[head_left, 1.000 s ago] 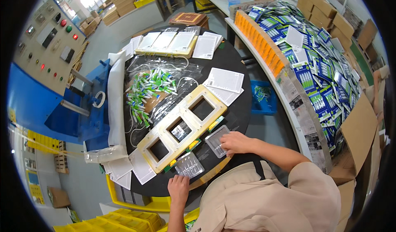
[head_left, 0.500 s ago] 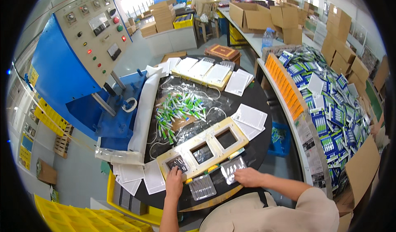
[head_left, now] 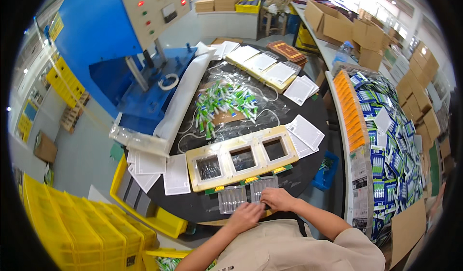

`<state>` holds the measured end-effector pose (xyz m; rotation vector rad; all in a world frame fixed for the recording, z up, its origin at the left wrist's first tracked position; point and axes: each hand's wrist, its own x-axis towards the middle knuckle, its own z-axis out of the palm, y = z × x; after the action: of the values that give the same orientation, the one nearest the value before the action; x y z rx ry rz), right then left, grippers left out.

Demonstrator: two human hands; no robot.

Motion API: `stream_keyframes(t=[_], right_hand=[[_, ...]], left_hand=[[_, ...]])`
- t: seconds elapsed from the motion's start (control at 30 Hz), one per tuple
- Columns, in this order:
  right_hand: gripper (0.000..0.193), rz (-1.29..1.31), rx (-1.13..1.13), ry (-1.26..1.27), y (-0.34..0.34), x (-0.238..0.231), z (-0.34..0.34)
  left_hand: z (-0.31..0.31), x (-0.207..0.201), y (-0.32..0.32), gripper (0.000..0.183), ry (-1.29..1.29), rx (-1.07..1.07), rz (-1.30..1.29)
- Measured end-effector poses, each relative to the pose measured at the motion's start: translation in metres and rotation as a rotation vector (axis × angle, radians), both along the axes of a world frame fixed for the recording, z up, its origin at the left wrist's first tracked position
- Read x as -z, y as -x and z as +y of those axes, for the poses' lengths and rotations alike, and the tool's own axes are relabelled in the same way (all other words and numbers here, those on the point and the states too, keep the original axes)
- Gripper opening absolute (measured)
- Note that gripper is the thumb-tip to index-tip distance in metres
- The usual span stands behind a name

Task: The person places green cylindrical batteries into a three-compartment wooden jig, then covers each compartment with a white paper sheet. The person repeats this cycle multiple times, handling batteries and paper sheets by hand.

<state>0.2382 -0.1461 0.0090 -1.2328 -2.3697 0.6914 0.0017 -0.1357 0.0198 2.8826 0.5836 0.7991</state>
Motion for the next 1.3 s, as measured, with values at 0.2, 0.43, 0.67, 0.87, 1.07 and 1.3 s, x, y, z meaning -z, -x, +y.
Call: stream_keyframes(t=[0.2,0.43,0.67,0.87,1.07,1.3], right_hand=[[0.009,0.052,0.003,0.141,0.001,-0.003,0.009],[0.012,0.333,0.418,-0.133,-0.024,-0.118,0.026],[0.005,0.069,0.086,-0.494,0.018,-0.052,0.119],[0.013,-0.075,0.018,-0.035,0.026,0.005,0.158],[0.022,0.025,-0.292,0.324,0.011,0.001,0.201],[0.016,-0.011,-0.296,0.21,0.011,0.014,0.198]], left_hand=[[-0.013,0.027,-0.006,0.034,-0.053,-0.101,0.054],[-0.023,0.039,-0.018,0.034,-0.087,-0.262,-0.043],[-0.018,0.013,-0.028,0.027,-0.003,-0.218,-0.073],[-0.012,-0.005,-0.008,0.021,0.152,-0.488,-0.173],[0.013,-0.016,-0.005,0.023,0.184,-0.542,-0.203],[0.04,0.004,-0.032,0.06,0.097,-0.517,0.194]])
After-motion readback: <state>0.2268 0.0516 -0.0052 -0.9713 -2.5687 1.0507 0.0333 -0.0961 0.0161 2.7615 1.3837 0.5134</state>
